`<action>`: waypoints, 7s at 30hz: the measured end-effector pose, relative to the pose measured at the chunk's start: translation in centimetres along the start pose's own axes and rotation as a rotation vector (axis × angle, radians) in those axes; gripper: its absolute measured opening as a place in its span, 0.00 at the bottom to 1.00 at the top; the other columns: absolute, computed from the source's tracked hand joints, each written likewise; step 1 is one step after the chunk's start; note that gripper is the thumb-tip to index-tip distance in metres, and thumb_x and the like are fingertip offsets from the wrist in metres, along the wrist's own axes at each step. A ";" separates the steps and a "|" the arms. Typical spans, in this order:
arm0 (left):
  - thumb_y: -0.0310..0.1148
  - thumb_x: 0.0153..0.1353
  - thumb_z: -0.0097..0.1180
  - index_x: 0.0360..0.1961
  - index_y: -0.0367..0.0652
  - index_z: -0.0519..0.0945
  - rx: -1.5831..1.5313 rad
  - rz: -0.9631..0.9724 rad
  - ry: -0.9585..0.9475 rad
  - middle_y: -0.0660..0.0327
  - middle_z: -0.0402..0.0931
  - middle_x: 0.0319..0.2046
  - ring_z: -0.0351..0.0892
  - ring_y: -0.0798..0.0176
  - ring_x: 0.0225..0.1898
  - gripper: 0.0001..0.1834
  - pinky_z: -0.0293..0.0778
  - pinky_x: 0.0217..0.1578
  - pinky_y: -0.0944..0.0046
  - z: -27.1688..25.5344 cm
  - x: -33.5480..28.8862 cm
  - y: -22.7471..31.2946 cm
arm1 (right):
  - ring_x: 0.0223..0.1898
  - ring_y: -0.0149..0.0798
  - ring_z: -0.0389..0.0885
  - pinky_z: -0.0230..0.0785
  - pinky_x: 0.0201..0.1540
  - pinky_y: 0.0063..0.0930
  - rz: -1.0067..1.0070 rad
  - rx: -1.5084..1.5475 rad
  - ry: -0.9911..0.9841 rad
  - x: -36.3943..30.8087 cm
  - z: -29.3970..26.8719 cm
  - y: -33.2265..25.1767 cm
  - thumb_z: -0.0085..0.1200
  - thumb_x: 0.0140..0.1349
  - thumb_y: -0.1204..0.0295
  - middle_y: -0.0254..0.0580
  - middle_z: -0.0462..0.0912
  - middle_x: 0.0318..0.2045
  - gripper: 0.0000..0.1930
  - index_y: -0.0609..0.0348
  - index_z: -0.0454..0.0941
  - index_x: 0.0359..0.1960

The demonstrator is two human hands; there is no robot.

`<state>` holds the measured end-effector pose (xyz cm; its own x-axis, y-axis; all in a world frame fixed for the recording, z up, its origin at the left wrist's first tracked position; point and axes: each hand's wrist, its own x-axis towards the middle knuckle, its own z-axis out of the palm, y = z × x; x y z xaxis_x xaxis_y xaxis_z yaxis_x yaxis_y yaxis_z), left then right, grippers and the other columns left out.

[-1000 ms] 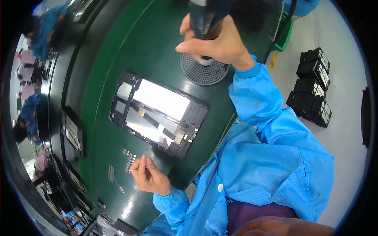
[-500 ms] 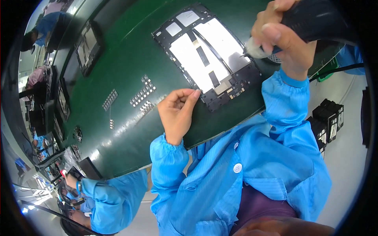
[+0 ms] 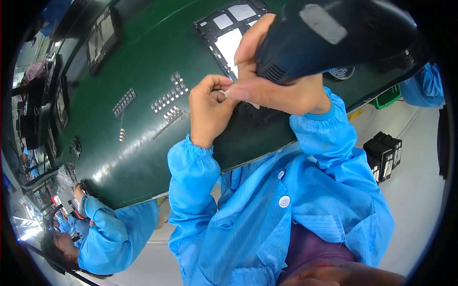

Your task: The person assembles tablet devices by placing small components onto the device frames by hand, fastening them with a powered screwdriver, and stacking the completed tablets.

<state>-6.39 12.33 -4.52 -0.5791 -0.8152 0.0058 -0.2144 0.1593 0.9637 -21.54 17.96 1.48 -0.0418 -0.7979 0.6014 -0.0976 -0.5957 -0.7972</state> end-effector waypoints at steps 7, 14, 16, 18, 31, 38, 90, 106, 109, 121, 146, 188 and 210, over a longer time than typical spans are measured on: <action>0.19 0.49 0.62 0.30 0.30 0.75 -0.045 -0.073 -0.076 0.58 0.78 0.24 0.78 0.72 0.23 0.08 0.73 0.23 0.75 -0.4 0.5 0.3 | 0.18 0.25 0.71 0.63 0.20 0.16 -0.039 0.000 -0.051 0.1 0.6 1.3 0.64 0.49 0.83 0.39 0.73 0.18 0.20 0.63 0.66 0.40; 0.18 0.48 0.61 0.30 0.30 0.75 -0.047 0.012 -0.065 0.58 0.78 0.25 0.78 0.73 0.22 0.08 0.73 0.22 0.75 -0.2 0.7 -0.6 | 0.18 0.26 0.72 0.63 0.19 0.17 -0.005 -0.013 -0.068 0.0 0.7 1.4 0.64 0.49 0.82 0.39 0.73 0.17 0.20 0.62 0.65 0.40; 0.18 0.48 0.62 0.30 0.31 0.76 -0.067 -0.003 -0.065 0.58 0.78 0.25 0.77 0.74 0.22 0.08 0.72 0.22 0.75 -0.2 0.6 -0.7 | 0.18 0.26 0.72 0.63 0.19 0.17 -0.013 -0.010 -0.064 0.0 0.8 1.4 0.64 0.49 0.81 0.39 0.73 0.17 0.19 0.62 0.65 0.39; 0.18 0.47 0.62 0.30 0.31 0.76 -0.086 -0.017 -0.062 0.59 0.78 0.25 0.77 0.75 0.22 0.09 0.72 0.21 0.75 -0.3 0.6 -0.7 | 0.18 0.26 0.72 0.64 0.19 0.17 -0.021 -0.005 -0.063 0.1 0.8 1.4 0.64 0.49 0.81 0.39 0.73 0.17 0.19 0.62 0.66 0.39; 0.28 0.46 0.66 0.34 0.35 0.82 0.127 -0.084 -0.107 0.53 0.80 0.25 0.79 0.62 0.25 0.12 0.73 0.27 0.66 -5.1 1.0 -1.3 | 0.20 0.29 0.73 0.67 0.25 0.23 0.094 -0.045 -0.245 -0.3 1.4 -0.2 0.59 0.49 0.88 0.38 0.72 0.18 0.18 0.58 0.62 0.34; 0.32 0.41 0.70 0.35 0.39 0.81 0.721 0.032 0.052 0.54 0.78 0.33 0.77 0.55 0.34 0.18 0.73 0.34 0.61 -10.3 3.6 -1.5 | 0.19 0.31 0.72 0.68 0.24 0.26 0.147 0.051 -0.160 -0.6 0.9 -0.9 0.58 0.47 0.90 0.38 0.71 0.17 0.19 0.60 0.63 0.35; 0.21 0.49 0.62 0.41 0.34 0.80 0.544 0.358 0.189 0.53 0.74 0.23 0.74 0.60 0.21 0.15 0.70 0.23 0.66 6.4 -6.8 -0.4 | 0.16 0.28 0.71 0.66 0.19 0.21 0.067 0.076 0.570 -0.8 -6.0 -4.3 0.63 0.42 0.85 0.34 0.72 0.18 0.18 0.60 0.68 0.33; 0.17 0.58 0.52 0.41 0.32 0.79 0.068 0.109 0.303 0.52 0.80 0.28 0.80 0.65 0.24 0.10 0.75 0.28 0.70 1.9 -6.4 -1.9 | 0.19 0.25 0.75 0.65 0.21 0.18 0.179 0.115 0.111 1.6 -1.1 1.4 0.66 0.47 0.81 0.36 0.77 0.17 0.13 0.67 0.75 0.33; 0.17 0.58 0.52 0.39 0.32 0.78 -0.022 0.031 0.330 0.53 0.80 0.28 0.80 0.66 0.24 0.08 0.75 0.27 0.70 1.8 -6.5 -2.0 | 0.18 0.25 0.75 0.64 0.21 0.18 0.200 0.126 0.095 1.7 -1.0 1.7 0.66 0.47 0.81 0.36 0.76 0.17 0.14 0.67 0.74 0.35; 0.15 0.59 0.47 0.36 0.32 0.78 0.035 0.121 0.292 0.52 0.80 0.36 0.80 0.66 0.27 0.08 0.74 0.27 0.71 1.7 -6.5 -2.0 | 0.18 0.28 0.75 0.67 0.21 0.20 0.096 -0.016 0.052 1.2 -1.2 1.8 0.62 0.50 0.83 0.40 0.75 0.18 0.18 0.62 0.67 0.40; 0.28 0.44 0.53 0.38 0.32 0.79 0.514 0.880 -0.117 0.50 0.76 0.46 0.73 0.51 0.52 0.18 0.67 0.54 0.49 6.1 -4.8 -0.3 | 0.18 0.28 0.70 0.65 0.21 0.21 0.191 -0.083 0.112 0.3 -0.1 0.6 0.60 0.49 0.83 0.37 0.71 0.18 0.21 0.63 0.64 0.43; 0.50 0.48 0.64 0.46 0.28 0.74 0.590 1.282 -0.422 0.44 0.71 0.52 0.68 0.43 0.56 0.35 0.63 0.57 0.48 29.6 13.0 16.0 | 0.16 0.32 0.72 0.60 0.19 0.25 -0.124 0.587 -0.258 -4.7 -3.6 -5.2 0.69 0.46 0.66 0.39 0.74 0.15 0.19 0.64 0.70 0.25; 0.30 0.48 0.57 0.36 0.43 0.74 0.761 1.129 0.032 0.52 0.77 0.33 0.78 0.42 0.32 0.12 0.74 0.32 0.47 24.4 21.7 14.7 | 0.22 0.23 0.73 0.66 0.26 0.20 0.188 0.484 -0.201 -6.1 -6.5 -7.4 0.70 0.44 0.70 0.33 0.77 0.21 0.21 0.64 0.75 0.39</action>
<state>-41.31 10.58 3.27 -0.7104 -0.0488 0.7021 -0.0234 0.9987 0.0457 -27.05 27.82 4.10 0.1807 -0.8681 0.4624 0.3635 -0.3779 -0.8515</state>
